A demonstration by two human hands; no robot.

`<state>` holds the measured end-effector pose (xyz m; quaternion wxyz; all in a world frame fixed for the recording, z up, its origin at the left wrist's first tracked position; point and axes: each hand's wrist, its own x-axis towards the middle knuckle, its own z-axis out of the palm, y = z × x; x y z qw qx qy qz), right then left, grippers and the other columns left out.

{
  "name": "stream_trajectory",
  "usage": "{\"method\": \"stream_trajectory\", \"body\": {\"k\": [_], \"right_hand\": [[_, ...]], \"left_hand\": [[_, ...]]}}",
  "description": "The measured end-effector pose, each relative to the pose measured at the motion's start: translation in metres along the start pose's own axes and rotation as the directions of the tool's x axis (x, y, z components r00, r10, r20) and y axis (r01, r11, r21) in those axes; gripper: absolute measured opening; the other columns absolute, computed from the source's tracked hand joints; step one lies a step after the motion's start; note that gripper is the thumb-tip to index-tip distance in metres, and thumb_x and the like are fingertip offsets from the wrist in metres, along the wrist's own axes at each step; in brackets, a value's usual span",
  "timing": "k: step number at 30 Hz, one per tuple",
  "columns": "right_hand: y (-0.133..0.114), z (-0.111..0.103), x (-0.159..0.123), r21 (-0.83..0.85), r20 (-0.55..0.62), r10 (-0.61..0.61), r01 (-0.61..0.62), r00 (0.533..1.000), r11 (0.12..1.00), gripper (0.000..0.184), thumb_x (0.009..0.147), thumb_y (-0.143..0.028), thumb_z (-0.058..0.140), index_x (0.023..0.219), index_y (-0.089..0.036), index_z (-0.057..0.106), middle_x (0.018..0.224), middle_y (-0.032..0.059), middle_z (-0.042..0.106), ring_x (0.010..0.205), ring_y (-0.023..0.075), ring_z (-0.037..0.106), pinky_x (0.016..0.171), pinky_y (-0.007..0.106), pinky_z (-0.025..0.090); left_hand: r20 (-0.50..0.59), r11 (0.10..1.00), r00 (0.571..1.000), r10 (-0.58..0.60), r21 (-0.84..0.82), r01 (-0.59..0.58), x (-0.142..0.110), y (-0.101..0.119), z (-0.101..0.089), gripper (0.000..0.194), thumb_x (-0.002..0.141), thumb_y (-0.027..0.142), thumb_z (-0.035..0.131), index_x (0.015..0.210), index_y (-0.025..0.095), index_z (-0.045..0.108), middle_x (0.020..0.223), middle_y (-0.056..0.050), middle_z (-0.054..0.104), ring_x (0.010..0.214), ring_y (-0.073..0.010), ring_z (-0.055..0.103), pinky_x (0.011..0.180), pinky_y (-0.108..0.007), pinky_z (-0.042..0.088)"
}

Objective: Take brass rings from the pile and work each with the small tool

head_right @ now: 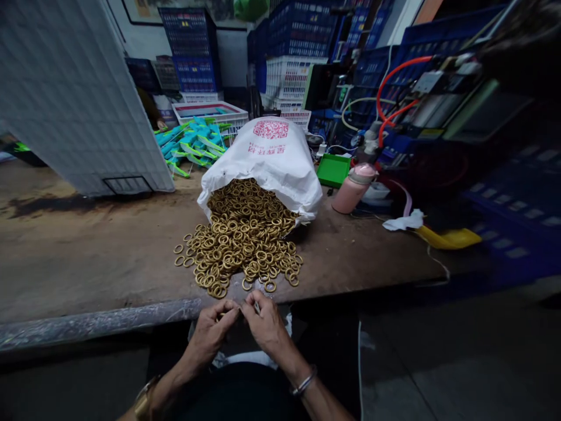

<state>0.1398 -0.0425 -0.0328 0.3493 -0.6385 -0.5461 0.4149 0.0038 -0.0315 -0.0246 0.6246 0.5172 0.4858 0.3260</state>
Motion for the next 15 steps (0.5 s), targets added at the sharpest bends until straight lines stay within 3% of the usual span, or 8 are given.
{"method": "stream_trajectory", "body": {"k": [4, 9, 11, 15], "right_hand": [[0.0, 0.0, -0.001, 0.07, 0.004, 0.023, -0.023, 1.0, 0.997, 0.02, 0.076, -0.034, 0.043, 0.062, -0.019, 0.044, 0.055, -0.0054, 0.045, 0.057, 0.0093, 0.043, 0.056, 0.02, 0.034], [0.0, -0.003, -0.004, 0.208, 0.054, 0.084, -0.093, 0.995, 0.974, 0.021, 0.078, -0.034, 0.04, 0.065, -0.019, 0.046, 0.053, -0.0045, 0.05, 0.051, 0.0093, 0.046, 0.053, 0.02, 0.035], [0.001, -0.006, -0.005, 0.147, 0.015, 0.058, -0.06, 0.998, 0.987, 0.023, 0.08, -0.034, 0.037, 0.066, -0.018, 0.047, 0.054, -0.0031, 0.052, 0.054, 0.0104, 0.049, 0.055, 0.02, 0.036], [0.004, -0.009, -0.012, -0.211, -0.004, -0.052, 0.05, 0.999, 0.976, 0.017, 0.079, -0.025, 0.036, 0.075, -0.018, 0.052, 0.062, 0.0007, 0.057, 0.058, 0.013, 0.053, 0.056, 0.022, 0.034]], "left_hand": [[0.135, 0.94, 0.97, -0.2, -0.254, 0.229, -0.002, 0.001, 0.003, 0.026, 0.069, 0.041, 0.058, 0.066, 0.017, 0.048, 0.048, 0.007, 0.043, 0.035, -0.0036, 0.03, 0.031, -0.014, 0.02], [0.204, 0.833, 0.949, -0.241, -0.458, 0.31, -0.005, 0.003, 0.008, 0.028, 0.066, 0.039, 0.062, 0.064, 0.015, 0.047, 0.056, 0.005, 0.048, 0.035, -0.0009, 0.031, 0.031, -0.013, 0.017], [0.198, 0.831, 0.955, -0.219, -0.476, 0.289, -0.006, 0.002, 0.009, 0.027, 0.067, 0.037, 0.061, 0.064, 0.015, 0.047, 0.057, 0.004, 0.049, 0.035, -0.0006, 0.031, 0.031, -0.013, 0.018], [0.11, 0.875, 0.975, -0.191, -0.432, 0.22, -0.006, -0.003, 0.011, 0.025, 0.067, 0.036, 0.062, 0.068, 0.016, 0.047, 0.053, 0.006, 0.047, 0.034, -0.0012, 0.031, 0.031, -0.013, 0.019]]}}
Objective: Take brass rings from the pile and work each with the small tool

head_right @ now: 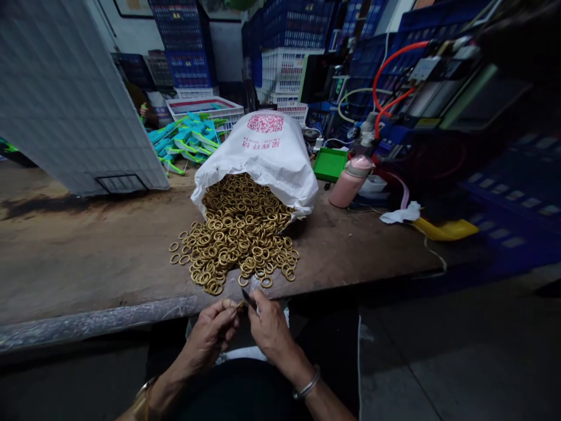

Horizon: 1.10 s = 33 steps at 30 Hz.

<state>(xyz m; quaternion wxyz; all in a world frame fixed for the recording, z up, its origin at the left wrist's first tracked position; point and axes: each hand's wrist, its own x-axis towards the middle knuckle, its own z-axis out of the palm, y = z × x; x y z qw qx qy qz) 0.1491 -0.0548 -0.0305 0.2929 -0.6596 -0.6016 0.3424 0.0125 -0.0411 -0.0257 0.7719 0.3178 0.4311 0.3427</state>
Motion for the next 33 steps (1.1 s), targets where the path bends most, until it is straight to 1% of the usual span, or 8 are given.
{"method": "stream_trajectory", "body": {"k": [4, 9, 14, 17, 21, 27, 30, 33], "right_hand": [[-0.002, -0.001, -0.007, -0.287, 0.095, -0.04, 0.066, 0.995, 0.956, 0.029, 0.066, -0.007, 0.038, 0.086, -0.019, 0.054, 0.072, 0.0021, 0.063, 0.066, 0.0143, 0.057, 0.059, 0.021, 0.033], [-0.004, -0.004, -0.01, -0.453, 0.149, -0.029, 0.094, 0.988, 0.887, 0.036, 0.061, -0.004, 0.037, 0.09, -0.018, 0.052, 0.075, 0.0033, 0.064, 0.068, 0.0151, 0.058, 0.057, 0.022, 0.03], [0.007, -0.014, -0.005, -0.583, 0.025, 0.056, -0.031, 0.998, 0.812, 0.033, 0.067, -0.005, 0.039, 0.096, -0.016, 0.051, 0.075, 0.005, 0.065, 0.066, 0.0169, 0.059, 0.055, 0.024, 0.027], [0.013, -0.02, 0.001, -0.565, -0.115, 0.062, -0.117, 0.991, 0.817, 0.03, 0.07, -0.004, 0.039, 0.094, -0.017, 0.051, 0.075, 0.0042, 0.066, 0.065, 0.0166, 0.06, 0.054, 0.025, 0.027], [0.015, -0.022, 0.011, -0.526, -0.239, 0.006, -0.135, 0.971, 0.839, 0.02, 0.076, -0.011, 0.043, 0.094, -0.019, 0.048, 0.079, 0.003, 0.066, 0.065, 0.0161, 0.061, 0.054, 0.024, 0.027], [0.017, -0.018, 0.022, -0.552, -0.246, 0.011, -0.15, 0.969, 0.821, 0.015, 0.08, -0.021, 0.048, 0.094, -0.021, 0.047, 0.083, 0.0038, 0.063, 0.067, 0.017, 0.06, 0.053, 0.024, 0.027], [0.022, -0.018, 0.024, -0.516, -0.264, -0.002, -0.14, 0.964, 0.845, 0.014, 0.077, -0.017, 0.049, 0.09, -0.021, 0.048, 0.083, 0.0024, 0.061, 0.067, 0.0154, 0.059, 0.054, 0.023, 0.029], [0.025, -0.018, 0.025, -0.417, -0.266, -0.037, -0.08, 0.963, 0.906, 0.016, 0.073, -0.012, 0.047, 0.086, -0.02, 0.048, 0.082, 0.0014, 0.059, 0.066, 0.0139, 0.057, 0.056, 0.023, 0.031]], "left_hand": [[-0.034, 0.99, 0.998, 0.061, 0.126, -0.056, 0.004, -0.006, -0.003, 0.021, 0.071, 0.035, 0.058, 0.07, 0.016, 0.049, 0.049, 0.007, 0.045, 0.033, -0.0019, 0.03, 0.031, -0.013, 0.022], [-0.071, 0.982, 0.996, 0.059, 0.184, -0.045, 0.004, -0.008, -0.003, 0.021, 0.07, 0.035, 0.058, 0.067, 0.016, 0.05, 0.044, 0.008, 0.044, 0.031, -0.0022, 0.03, 0.031, -0.014, 0.022], [0.046, 0.999, 0.999, -0.027, 0.037, 0.026, -0.009, -0.002, -0.001, 0.023, 0.07, 0.034, 0.061, 0.066, 0.016, 0.049, 0.048, 0.006, 0.048, 0.032, -0.0016, 0.031, 0.031, -0.014, 0.019], [0.099, 0.991, 0.991, -0.093, -0.091, 0.102, -0.013, 0.004, 0.0, 0.022, 0.069, 0.034, 0.063, 0.069, 0.016, 0.05, 0.053, 0.005, 0.051, 0.035, -0.0018, 0.034, 0.032, -0.013, 0.02], [0.075, 0.966, 0.983, -0.167, -0.188, 0.178, -0.007, 0.007, 0.0, 0.027, 0.068, 0.038, 0.064, 0.069, 0.013, 0.052, 0.066, -0.001, 0.057, 0.043, -0.003, 0.041, 0.033, -0.012, 0.024], [0.114, 0.941, 0.981, -0.157, -0.283, 0.184, -0.001, 0.007, -0.006, 0.019, 0.065, 0.026, 0.066, 0.07, 0.014, 0.052, 0.068, -0.003, 0.059, 0.051, -0.0072, 0.05, 0.035, -0.013, 0.027], [0.179, 0.922, 0.972, -0.151, -0.329, 0.204, 0.001, 0.006, -0.009, 0.018, 0.064, 0.022, 0.066, 0.075, 0.014, 0.054, 0.067, -0.002, 0.058, 0.054, -0.0086, 0.053, 0.036, -0.013, 0.029], [0.172, 0.911, 0.969, -0.18, -0.343, 0.23, 0.005, 0.008, -0.009, 0.019, 0.063, 0.022, 0.068, 0.071, 0.014, 0.053, 0.069, -0.003, 0.058, 0.055, -0.0089, 0.054, 0.035, -0.013, 0.028]]}}
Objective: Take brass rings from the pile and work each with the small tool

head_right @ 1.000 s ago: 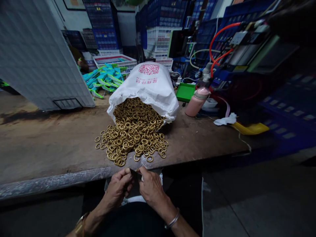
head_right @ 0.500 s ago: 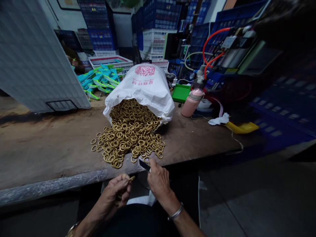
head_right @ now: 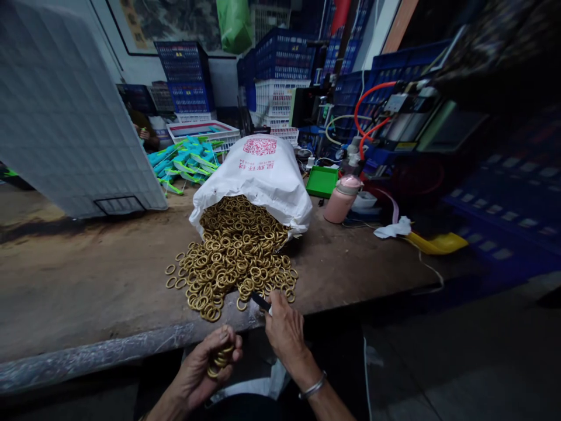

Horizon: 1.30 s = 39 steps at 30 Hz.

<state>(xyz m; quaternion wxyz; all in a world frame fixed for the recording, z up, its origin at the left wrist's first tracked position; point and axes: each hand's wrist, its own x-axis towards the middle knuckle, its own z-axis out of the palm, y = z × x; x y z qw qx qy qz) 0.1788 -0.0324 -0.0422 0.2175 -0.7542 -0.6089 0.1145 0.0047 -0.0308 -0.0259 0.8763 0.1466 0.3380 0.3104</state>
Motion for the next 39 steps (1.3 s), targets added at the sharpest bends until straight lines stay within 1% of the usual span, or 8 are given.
{"method": "stream_trajectory", "body": {"k": [3, 7, 12, 17, 22, 26, 32, 39], "right_hand": [[-0.004, 0.002, -0.001, 0.261, 0.036, -0.017, 0.007, 0.999, 0.965, 0.006, 0.074, -0.017, 0.045, 0.077, -0.02, 0.049, 0.07, -0.0006, 0.057, 0.062, 0.0128, 0.053, 0.057, 0.022, 0.034], [-0.018, -0.001, -0.005, 0.604, 0.238, 0.072, -0.206, 0.969, 0.77, 0.008, 0.072, -0.026, 0.049, 0.07, -0.019, 0.047, 0.053, -0.0059, 0.046, 0.049, 0.0092, 0.044, 0.05, 0.02, 0.034], [-0.032, -0.009, -0.008, 0.74, 0.483, 0.115, -0.475, 0.868, 0.476, 0.017, 0.069, -0.031, 0.051, 0.079, -0.018, 0.048, 0.052, -0.0077, 0.047, 0.038, 0.0037, 0.028, 0.038, 0.017, 0.02], [-0.038, -0.011, -0.009, 0.73, 0.617, 0.079, -0.606, 0.783, 0.316, 0.019, 0.066, -0.033, 0.051, 0.076, -0.018, 0.047, 0.049, -0.01, 0.043, 0.033, 0.0012, 0.019, 0.034, 0.016, 0.011], [-0.04, -0.006, -0.012, 0.733, 0.586, 0.072, -0.566, 0.807, 0.376, 0.023, 0.071, -0.041, 0.048, 0.072, -0.018, 0.048, 0.047, -0.0091, 0.042, 0.033, 0.0021, 0.02, 0.035, 0.017, 0.013], [-0.038, -0.005, -0.013, 0.728, 0.466, 0.037, -0.407, 0.884, 0.552, 0.031, 0.076, -0.045, 0.046, 0.061, -0.017, 0.048, 0.047, -0.0068, 0.041, 0.039, 0.0044, 0.029, 0.04, 0.018, 0.024], [-0.039, -0.006, -0.012, 0.654, 0.381, 0.011, -0.278, 0.925, 0.704, 0.025, 0.074, -0.037, 0.049, 0.06, -0.017, 0.05, 0.052, -0.0045, 0.045, 0.052, 0.0082, 0.039, 0.051, 0.019, 0.033], [-0.035, -0.008, -0.012, 0.585, 0.33, 0.02, -0.221, 0.944, 0.78, 0.027, 0.079, -0.032, 0.037, 0.066, -0.016, 0.054, 0.058, -0.0002, 0.056, 0.057, 0.0118, 0.05, 0.058, 0.021, 0.037]], "left_hand": [[-0.011, 0.999, 1.0, 0.023, 0.038, -0.023, 0.005, 0.001, 0.003, 0.022, 0.061, 0.022, 0.07, 0.065, 0.014, 0.05, 0.07, -0.002, 0.057, 0.054, -0.0073, 0.052, 0.035, -0.012, 0.026], [-0.078, 0.949, 0.977, 0.196, 0.265, -0.169, 0.009, 0.001, 0.005, 0.021, 0.065, 0.03, 0.067, 0.072, 0.017, 0.052, 0.055, 0.004, 0.051, 0.041, -0.0048, 0.041, 0.034, -0.014, 0.024], [-0.036, 0.606, 0.826, 0.563, 0.698, -0.382, 0.007, 0.0, 0.005, 0.024, 0.065, 0.028, 0.065, 0.085, 0.016, 0.065, 0.062, 0.0, 0.06, 0.054, -0.0111, 0.051, 0.054, -0.021, 0.041], [0.109, 0.436, 0.776, 0.621, 0.775, -0.458, 0.006, 0.0, 0.001, 0.019, 0.07, 0.023, 0.06, 0.086, 0.018, 0.069, 0.084, -0.006, 0.068, 0.08, -0.0192, 0.059, 0.075, -0.025, 0.042], [0.129, 0.388, 0.777, 0.616, 0.809, -0.441, 0.006, 0.001, -0.001, 0.011, 0.073, 0.024, 0.057, 0.075, 0.018, 0.066, 0.067, -0.002, 0.063, 0.063, -0.0144, 0.054, 0.062, -0.022, 0.04], [0.097, 0.419, 0.792, 0.603, 0.806, -0.418, 0.005, 0.003, 0.001, 0.017, 0.075, 0.028, 0.055, 0.064, 0.017, 0.061, 0.06, 0.001, 0.054, 0.058, -0.011, 0.048, 0.058, -0.019, 0.038], [-0.046, 0.772, 0.961, 0.273, 0.607, -0.19, 0.004, -0.003, 0.002, 0.027, 0.075, 0.043, 0.053, 0.066, 0.017, 0.051, 0.044, 0.007, 0.04, 0.034, -0.0048, 0.031, 0.033, -0.016, 0.026], [-0.03, 0.918, 0.98, 0.196, 0.357, -0.173, 0.001, -0.006, 0.001, 0.028, 0.07, 0.041, 0.06, 0.074, 0.017, 0.048, 0.053, 0.007, 0.045, 0.035, -0.0016, 0.032, 0.031, -0.012, 0.024]]}}
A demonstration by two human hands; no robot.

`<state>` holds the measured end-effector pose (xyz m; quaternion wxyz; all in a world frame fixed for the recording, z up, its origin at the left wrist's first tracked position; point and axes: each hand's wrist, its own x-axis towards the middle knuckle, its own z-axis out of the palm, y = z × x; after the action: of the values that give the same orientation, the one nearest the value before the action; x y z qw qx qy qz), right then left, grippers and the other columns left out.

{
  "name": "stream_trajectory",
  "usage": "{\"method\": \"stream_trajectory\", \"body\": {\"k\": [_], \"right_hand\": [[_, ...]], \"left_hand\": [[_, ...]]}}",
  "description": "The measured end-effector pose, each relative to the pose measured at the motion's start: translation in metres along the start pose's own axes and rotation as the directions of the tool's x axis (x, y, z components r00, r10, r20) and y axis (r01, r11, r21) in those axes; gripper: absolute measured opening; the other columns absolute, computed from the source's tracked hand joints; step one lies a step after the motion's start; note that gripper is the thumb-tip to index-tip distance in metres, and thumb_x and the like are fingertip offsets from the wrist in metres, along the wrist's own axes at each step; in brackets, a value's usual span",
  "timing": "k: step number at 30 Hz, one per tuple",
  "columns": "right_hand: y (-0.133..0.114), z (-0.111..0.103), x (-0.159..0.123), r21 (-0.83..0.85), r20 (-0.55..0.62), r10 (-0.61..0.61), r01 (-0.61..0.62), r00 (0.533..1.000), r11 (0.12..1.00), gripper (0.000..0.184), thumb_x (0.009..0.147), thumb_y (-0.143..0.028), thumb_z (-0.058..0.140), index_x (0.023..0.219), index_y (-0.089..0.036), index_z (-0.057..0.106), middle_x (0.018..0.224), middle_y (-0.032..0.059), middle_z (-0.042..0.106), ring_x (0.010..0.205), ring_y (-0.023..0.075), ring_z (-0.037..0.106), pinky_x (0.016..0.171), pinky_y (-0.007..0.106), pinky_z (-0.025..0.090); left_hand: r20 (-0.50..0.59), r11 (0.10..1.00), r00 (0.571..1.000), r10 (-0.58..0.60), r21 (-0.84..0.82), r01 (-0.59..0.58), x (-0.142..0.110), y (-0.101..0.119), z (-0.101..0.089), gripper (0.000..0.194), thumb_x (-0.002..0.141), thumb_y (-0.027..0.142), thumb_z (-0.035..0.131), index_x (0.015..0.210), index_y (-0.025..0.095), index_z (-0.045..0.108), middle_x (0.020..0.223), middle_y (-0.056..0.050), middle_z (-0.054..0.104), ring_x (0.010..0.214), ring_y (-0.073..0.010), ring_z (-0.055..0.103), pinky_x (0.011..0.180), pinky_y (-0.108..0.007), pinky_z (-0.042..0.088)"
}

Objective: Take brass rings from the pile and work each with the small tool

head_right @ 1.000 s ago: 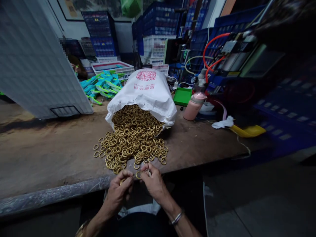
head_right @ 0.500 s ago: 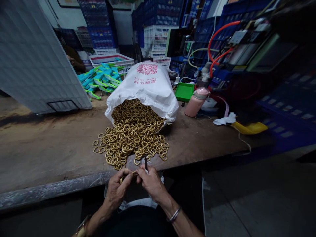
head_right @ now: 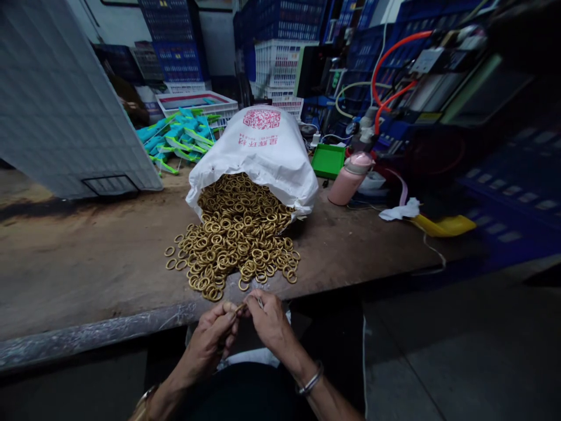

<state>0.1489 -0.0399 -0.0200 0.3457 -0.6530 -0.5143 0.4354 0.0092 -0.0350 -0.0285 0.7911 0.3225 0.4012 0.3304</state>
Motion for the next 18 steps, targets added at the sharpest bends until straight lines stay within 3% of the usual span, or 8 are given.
{"method": "stream_trajectory", "body": {"k": [3, 7, 13, 18], "right_hand": [[0.005, -0.002, -0.003, -0.293, 0.0, -0.072, 0.069, 0.997, 0.954, 0.02, 0.077, -0.025, 0.038, 0.075, -0.018, 0.056, 0.064, 0.0017, 0.06, 0.061, 0.0139, 0.054, 0.058, 0.022, 0.035], [0.007, -0.001, -0.011, -0.537, 0.128, -0.098, 0.153, 0.987, 0.83, 0.026, 0.068, -0.01, 0.039, 0.085, -0.02, 0.055, 0.075, 0.0023, 0.063, 0.069, 0.0147, 0.057, 0.062, 0.022, 0.033], [0.001, 0.002, -0.016, -0.704, 0.183, -0.033, 0.154, 0.983, 0.693, 0.032, 0.061, -0.007, 0.039, 0.088, -0.018, 0.051, 0.075, 0.0031, 0.063, 0.069, 0.016, 0.057, 0.058, 0.023, 0.029], [0.008, 0.001, -0.016, -0.764, 0.11, -0.041, 0.11, 0.993, 0.636, 0.032, 0.063, -0.006, 0.04, 0.091, -0.017, 0.05, 0.076, 0.0042, 0.064, 0.069, 0.0165, 0.057, 0.056, 0.024, 0.026]], "left_hand": [[-0.033, 0.999, 0.999, 0.012, 0.033, -0.011, 0.0, 0.001, -0.001, 0.028, 0.07, 0.042, 0.06, 0.076, 0.017, 0.047, 0.053, 0.007, 0.046, 0.035, -0.0017, 0.033, 0.031, -0.012, 0.025], [-0.059, 0.993, 0.997, 0.059, 0.104, -0.052, 0.0, 0.0, -0.002, 0.029, 0.072, 0.044, 0.057, 0.073, 0.017, 0.045, 0.053, 0.007, 0.047, 0.035, -0.0021, 0.034, 0.032, -0.012, 0.027], [-0.088, 0.974, 0.991, 0.097, 0.212, -0.076, -0.001, 0.0, -0.002, 0.031, 0.07, 0.046, 0.057, 0.07, 0.017, 0.045, 0.05, 0.007, 0.047, 0.035, -0.0029, 0.036, 0.032, -0.013, 0.029], [0.01, 0.984, 0.997, 0.071, 0.16, -0.072, -0.012, 0.0, -0.005, 0.032, 0.071, 0.047, 0.056, 0.068, 0.017, 0.046, 0.051, 0.007, 0.048, 0.033, -0.0016, 0.033, 0.031, -0.013, 0.026]]}}
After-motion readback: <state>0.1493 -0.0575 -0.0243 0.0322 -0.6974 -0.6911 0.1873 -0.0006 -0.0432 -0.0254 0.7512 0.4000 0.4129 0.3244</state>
